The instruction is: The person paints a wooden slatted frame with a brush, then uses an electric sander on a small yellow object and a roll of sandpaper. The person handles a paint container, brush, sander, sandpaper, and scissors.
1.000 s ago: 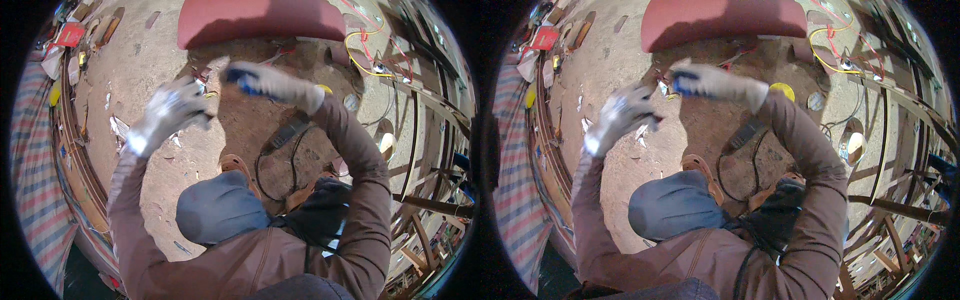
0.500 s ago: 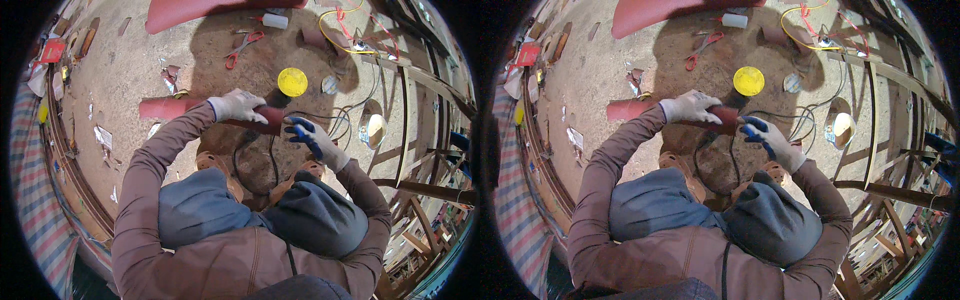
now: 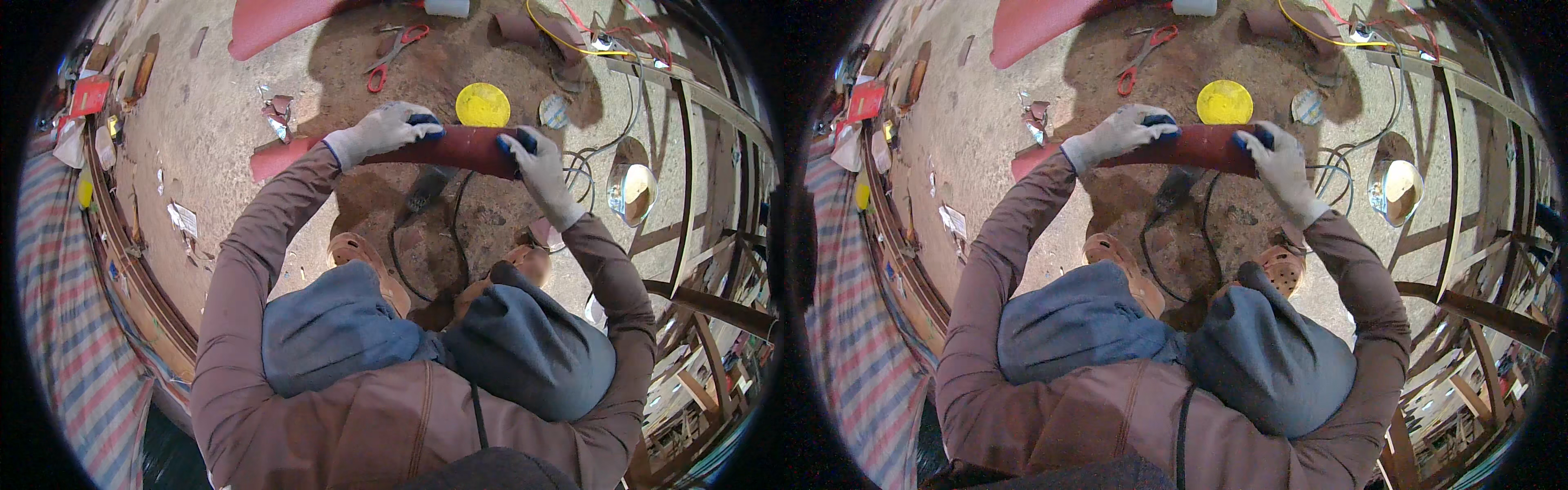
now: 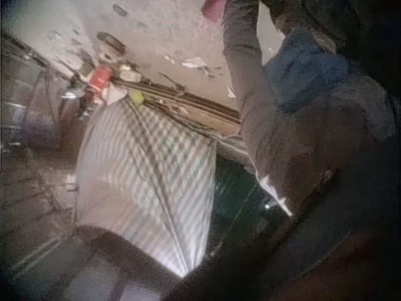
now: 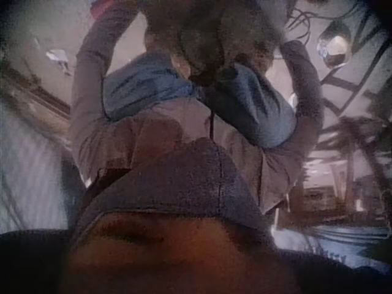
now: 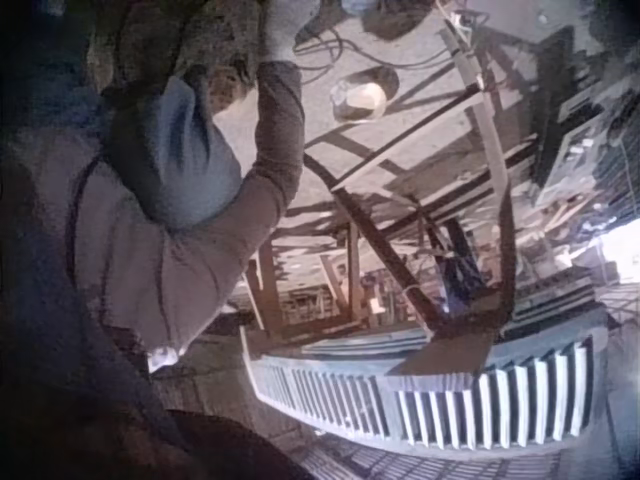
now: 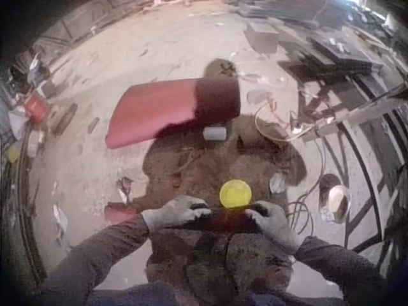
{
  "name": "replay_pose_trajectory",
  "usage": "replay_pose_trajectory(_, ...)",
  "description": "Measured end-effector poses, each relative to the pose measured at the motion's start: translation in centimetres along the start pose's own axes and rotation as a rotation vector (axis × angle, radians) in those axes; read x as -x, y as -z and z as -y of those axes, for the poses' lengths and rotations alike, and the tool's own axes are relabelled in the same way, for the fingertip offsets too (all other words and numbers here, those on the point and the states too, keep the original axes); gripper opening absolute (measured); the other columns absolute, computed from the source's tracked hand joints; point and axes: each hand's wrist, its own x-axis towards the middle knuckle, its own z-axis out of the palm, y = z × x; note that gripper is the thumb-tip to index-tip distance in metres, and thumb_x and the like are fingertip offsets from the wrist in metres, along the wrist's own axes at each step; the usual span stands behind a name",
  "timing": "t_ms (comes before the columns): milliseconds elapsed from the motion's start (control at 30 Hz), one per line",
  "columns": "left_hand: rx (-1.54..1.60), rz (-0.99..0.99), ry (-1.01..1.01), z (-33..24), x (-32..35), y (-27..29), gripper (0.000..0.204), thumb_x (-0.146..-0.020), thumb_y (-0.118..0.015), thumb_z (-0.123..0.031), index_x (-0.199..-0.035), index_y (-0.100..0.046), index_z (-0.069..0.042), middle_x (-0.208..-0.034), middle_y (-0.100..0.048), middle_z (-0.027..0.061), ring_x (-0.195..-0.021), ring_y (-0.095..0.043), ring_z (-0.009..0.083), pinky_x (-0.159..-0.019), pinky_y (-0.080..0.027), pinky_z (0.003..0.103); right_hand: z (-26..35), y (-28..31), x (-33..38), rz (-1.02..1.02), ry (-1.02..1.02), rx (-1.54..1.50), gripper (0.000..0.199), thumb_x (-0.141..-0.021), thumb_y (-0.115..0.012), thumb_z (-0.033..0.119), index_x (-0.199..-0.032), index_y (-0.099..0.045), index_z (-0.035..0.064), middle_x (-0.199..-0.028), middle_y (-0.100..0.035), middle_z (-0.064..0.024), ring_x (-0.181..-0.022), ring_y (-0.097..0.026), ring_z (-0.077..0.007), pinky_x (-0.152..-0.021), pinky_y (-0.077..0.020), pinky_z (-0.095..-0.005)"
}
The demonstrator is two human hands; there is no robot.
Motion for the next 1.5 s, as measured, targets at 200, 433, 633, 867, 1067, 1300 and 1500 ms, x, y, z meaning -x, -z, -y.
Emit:
replay_pose_trajectory(200, -0.197, -0.129, 0.075, -1.0, -3.2, 0.3, 0.04, -0.096, -0.062, -0.043, -0.111, -0.072, -0.007, -0.106, -0.074, 0.0148, -0.103, -0.068, 0.0339, -0.093, -0.05, 0.042, -1.3, -0.2, -4.2, -0.189, -0.044, 0.197, 0.055, -0.089, -0.079, 0.027, -0.131, -0.062, -0.0027, -0.102, -0.074, -0.0155, -0.092, -0.069, -0.0194, -0.084, -0.0553, -0.0318)
replay_pose_trajectory(433, -0.154, -0.098, 0.134, 1.5, -3.8, 0.5, 0.041, -0.092, -0.065, -0.044, -0.118, -0.072, -0.013, -0.117, -0.072, 0.0148, -0.112, -0.066, 0.0344, -0.097, -0.05, 0.046, -0.4, -0.1, -5.3, 0.059, -0.26, -0.007, 0.039, -0.088, -0.078, 0.035, -0.105, -0.074, -0.0003, -0.085, -0.075, -0.0093, -0.075, -0.07, -0.0185, -0.069, -0.0558, -0.0349)
replay_pose_trajectory(633, -0.073, -0.154, 0.038, 2.7, -4.6, -0.1, 0.037, -0.093, -0.065, -0.039, -0.115, -0.072, -0.011, -0.112, -0.073, 0.0143, -0.108, -0.068, 0.0334, -0.095, -0.05, 0.044, -1.6, -0.3, -5.6, 0.061, -0.25, -0.056, 0.034, -0.089, -0.078, 0.032, -0.103, -0.075, 0.0006, -0.081, -0.073, -0.0057, -0.071, -0.066, -0.0115, -0.062, -0.0523, -0.0293)
replay_pose_trajectory(867, -0.022, -0.223, 0.075, 2.5, -4.8, -0.9, 0.032, -0.094, -0.065, -0.034, -0.11, -0.073, -0.007, -0.104, -0.075, 0.0126, -0.101, -0.07, 0.0288, -0.091, -0.051, 0.039, -1.2, -0.4, -5.3, 0.068, -0.254, -0.168, 0.03, -0.091, -0.077, 0.028, -0.103, -0.074, 0.0002, -0.083, -0.073, -0.0023, -0.073, -0.064, -0.009, -0.066, -0.0514, -0.0272)
replay_pose_trajectory(1067, 0.062, -0.216, 0.098, 1.8, -5.3, -0.8, 0.03, -0.093, -0.068, -0.032, -0.108, -0.073, -0.006, -0.102, -0.074, 0.0143, -0.1, -0.07, 0.0299, -0.09, -0.052, 0.04, -1.4, 0.0, -5.6, 0.124, -0.315, -0.091, 0.034, -0.092, -0.076, 0.027, -0.113, -0.07, 0.0005, -0.097, -0.073, -0.0068, -0.085, -0.068, -0.0159, -0.076, -0.0534, -0.0307)
replay_pose_trajectory(1300, -0.168, -0.453, -0.059, -0.4, -3.3, -2.9, 0.023, -0.092, -0.071, -0.028, -0.099, -0.071, -0.006, -0.099, -0.071, 0.0158, -0.094, -0.069, 0.036, -0.084, -0.053, 0.044, 7.0, -0.2, -5.0, -0.015, 0.682, 0.823, 0.051, -0.086, -0.071, 0.025, -0.133, -0.058, 0.011, -0.125, -0.064, -0.0172, -0.115, -0.062, -0.0323, -0.095, -0.0496, -0.0447)
replay_pose_trajectory(1500, -0.181, -0.518, -0.282, -1.8, -1.6, -3.0, 0.016, -0.092, -0.069, -0.02, -0.101, -0.069, -0.007, -0.095, -0.07, 0.0131, -0.091, -0.068, 0.0346, -0.081, -0.054, 0.043, 6.0, -1.4, -5.3, 0.261, 0.575, 0.743, 0.015, -0.091, -0.064, 0.021, -0.102, -0.068, 0.0133, -0.094, -0.072, -0.0082, -0.084, -0.071, -0.0329, -0.069, -0.0558, -0.0457)
